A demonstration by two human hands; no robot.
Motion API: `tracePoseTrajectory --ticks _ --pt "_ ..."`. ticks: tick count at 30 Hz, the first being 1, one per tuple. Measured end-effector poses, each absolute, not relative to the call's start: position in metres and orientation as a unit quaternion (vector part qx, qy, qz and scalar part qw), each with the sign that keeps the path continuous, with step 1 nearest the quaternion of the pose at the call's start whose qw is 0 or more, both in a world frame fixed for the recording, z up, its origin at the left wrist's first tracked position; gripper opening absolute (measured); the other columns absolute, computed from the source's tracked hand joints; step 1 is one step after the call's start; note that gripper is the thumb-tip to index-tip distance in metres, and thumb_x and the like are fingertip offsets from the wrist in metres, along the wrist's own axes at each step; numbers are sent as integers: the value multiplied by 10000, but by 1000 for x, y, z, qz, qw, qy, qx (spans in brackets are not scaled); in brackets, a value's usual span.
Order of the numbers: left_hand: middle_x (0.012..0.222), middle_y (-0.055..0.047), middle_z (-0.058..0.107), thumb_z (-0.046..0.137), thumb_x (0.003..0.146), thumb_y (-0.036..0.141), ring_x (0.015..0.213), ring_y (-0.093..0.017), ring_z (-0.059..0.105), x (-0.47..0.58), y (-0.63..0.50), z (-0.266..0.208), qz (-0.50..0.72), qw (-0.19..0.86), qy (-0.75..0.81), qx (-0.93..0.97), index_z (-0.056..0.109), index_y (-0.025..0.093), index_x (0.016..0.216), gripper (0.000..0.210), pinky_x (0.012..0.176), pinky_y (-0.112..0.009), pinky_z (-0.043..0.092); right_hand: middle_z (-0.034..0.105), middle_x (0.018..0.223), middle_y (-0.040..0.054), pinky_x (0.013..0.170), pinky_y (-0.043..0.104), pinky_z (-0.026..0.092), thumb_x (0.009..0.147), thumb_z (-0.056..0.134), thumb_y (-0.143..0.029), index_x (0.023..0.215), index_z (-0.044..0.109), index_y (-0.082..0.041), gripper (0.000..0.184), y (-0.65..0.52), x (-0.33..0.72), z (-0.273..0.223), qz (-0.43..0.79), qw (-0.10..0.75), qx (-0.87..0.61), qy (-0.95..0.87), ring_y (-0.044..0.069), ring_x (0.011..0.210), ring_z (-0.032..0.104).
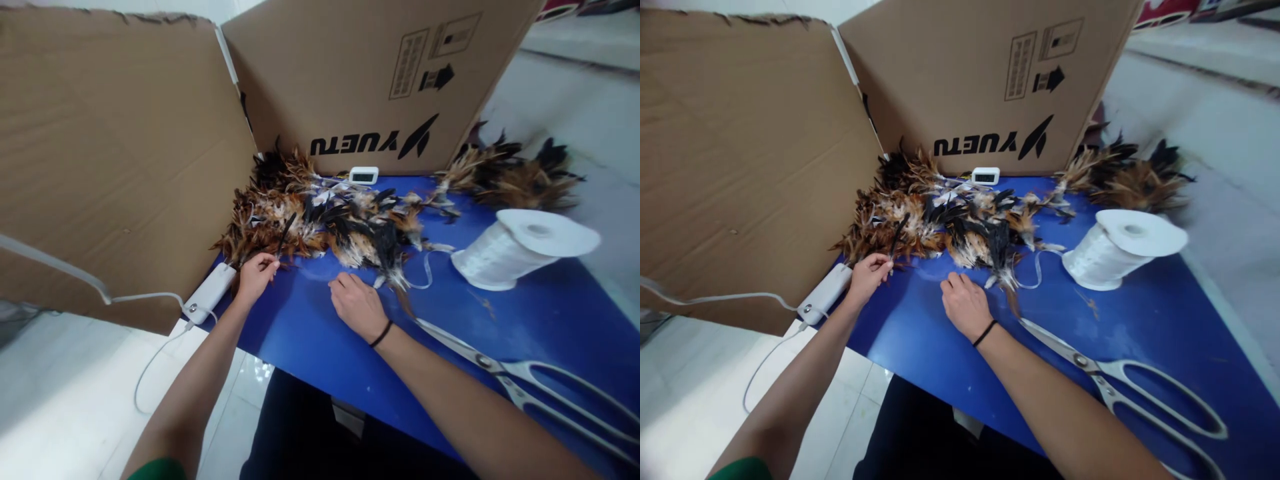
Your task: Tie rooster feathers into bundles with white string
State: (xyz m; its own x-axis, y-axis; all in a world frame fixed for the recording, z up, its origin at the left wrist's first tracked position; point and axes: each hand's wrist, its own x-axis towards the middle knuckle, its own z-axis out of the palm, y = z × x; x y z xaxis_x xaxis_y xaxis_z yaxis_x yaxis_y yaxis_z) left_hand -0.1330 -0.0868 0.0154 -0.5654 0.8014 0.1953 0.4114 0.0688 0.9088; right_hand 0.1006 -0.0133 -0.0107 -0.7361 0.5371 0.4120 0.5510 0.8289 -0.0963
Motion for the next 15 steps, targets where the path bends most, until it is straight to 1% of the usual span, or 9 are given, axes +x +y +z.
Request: tracePoseTrajectory --ticks 3,6,8,10,12,15 --pt "702 -7 616 614 771 305 536 -91 545 -133 -106 18 435 117 724 522 638 188 805 125 519 -205 427 568 867 49 706 291 332 899 427 -163 842 623 -178 204 -13 101 -12 -13 224 -290 -930 172 820 485" --pt "824 -34 636 565 828 267 736 -129 600 -131 -125 19 317 52 708 629 649 200 847 110 691 -245 480 575 861 52 708 288 339 895 433 -161 855 636 -172 207 -12 101 -12 -9 232 -286 -930 173 826 492" --pt "886 -45 644 512 867 244 844 -146 610 -130 -136 17 247 35 694 676 650 208 894 145 780 -268 482 581 854 56 708 288 344 891 438 -160 862 644 -169 208 -12 101 -12 -9 236 -283 -930 173 815 495" --pt "941 -54 649 490 886 260 889 -154 617 -129 -145 14 195 28 692 694 648 212 945 176 812 -277 484 587 850 58 709 288 349 891 442 -163 870 649 -167 209 -11 102 -12 -11 236 -280 -930 173 806 501" --pt "984 -58 651 506 882 310 898 -159 623 -130 -152 14 175 22 700 692 645 213 986 198 815 -279 490 591 848 59 712 288 352 896 439 -173 872 652 -166 215 -11 103 -13 -15 237 -278 -931 174 802 507" --pt "990 -56 662 479 897 332 900 -160 624 -136 -162 21 200 4 721 664 650 215 998 230 833 -288 486 595 861 62 710 285 355 904 428 -185 879 653 -163 227 -11 103 -15 -19 243 -277 -930 173 800 516"
